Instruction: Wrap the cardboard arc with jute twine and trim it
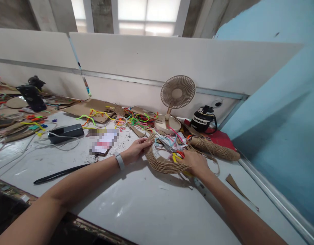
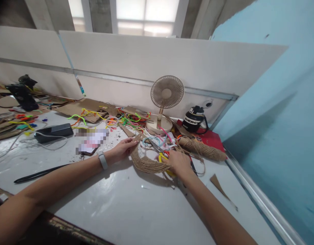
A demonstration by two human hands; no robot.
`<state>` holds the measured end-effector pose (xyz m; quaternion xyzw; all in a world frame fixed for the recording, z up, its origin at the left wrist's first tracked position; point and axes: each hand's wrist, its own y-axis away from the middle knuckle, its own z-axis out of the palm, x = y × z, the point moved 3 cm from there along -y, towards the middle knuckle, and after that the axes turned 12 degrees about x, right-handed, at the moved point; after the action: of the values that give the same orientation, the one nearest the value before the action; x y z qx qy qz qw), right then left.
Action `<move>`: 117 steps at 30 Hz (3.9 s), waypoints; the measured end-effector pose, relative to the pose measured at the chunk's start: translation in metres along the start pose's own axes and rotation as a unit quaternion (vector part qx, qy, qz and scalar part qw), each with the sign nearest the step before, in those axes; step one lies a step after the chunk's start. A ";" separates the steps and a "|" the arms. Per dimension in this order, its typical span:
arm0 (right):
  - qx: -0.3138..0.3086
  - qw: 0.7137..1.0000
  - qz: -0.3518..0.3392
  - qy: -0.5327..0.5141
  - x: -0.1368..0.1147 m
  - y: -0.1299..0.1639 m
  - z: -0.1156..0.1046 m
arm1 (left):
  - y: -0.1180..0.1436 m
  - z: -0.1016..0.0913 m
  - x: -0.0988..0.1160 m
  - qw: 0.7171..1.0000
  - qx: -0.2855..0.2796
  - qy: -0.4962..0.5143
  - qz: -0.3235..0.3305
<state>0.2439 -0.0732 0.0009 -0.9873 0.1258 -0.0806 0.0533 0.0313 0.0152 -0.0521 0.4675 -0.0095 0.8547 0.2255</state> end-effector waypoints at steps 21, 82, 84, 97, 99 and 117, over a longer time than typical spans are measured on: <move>-0.072 0.747 -0.043 -0.660 -0.051 0.032 -0.004 | 0.048 0.037 -0.001 0.977 -0.155 -0.147 0.014; -0.054 0.676 0.120 -0.725 -0.022 0.004 0.031 | 0.022 0.007 0.012 0.961 -0.115 -0.240 -0.078; -0.064 0.671 0.125 -0.728 -0.023 0.005 0.029 | 0.022 0.008 0.014 0.968 -0.098 -0.221 -0.063; -0.073 0.723 0.098 -0.680 -0.035 0.018 0.020 | 0.030 0.012 0.025 0.840 -0.138 -0.442 0.282; -0.062 0.727 0.089 -0.678 -0.038 0.022 0.018 | 0.030 0.013 0.022 0.821 -0.123 -0.466 0.307; -0.026 0.874 0.010 -0.485 -0.043 0.028 0.006 | 0.020 0.003 0.041 0.719 -0.234 -0.620 0.209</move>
<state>0.1970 -0.0889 -0.0153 -0.9024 0.0958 0.4119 0.0831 0.0069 0.0119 -0.0136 0.8114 -0.4447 0.3691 0.0871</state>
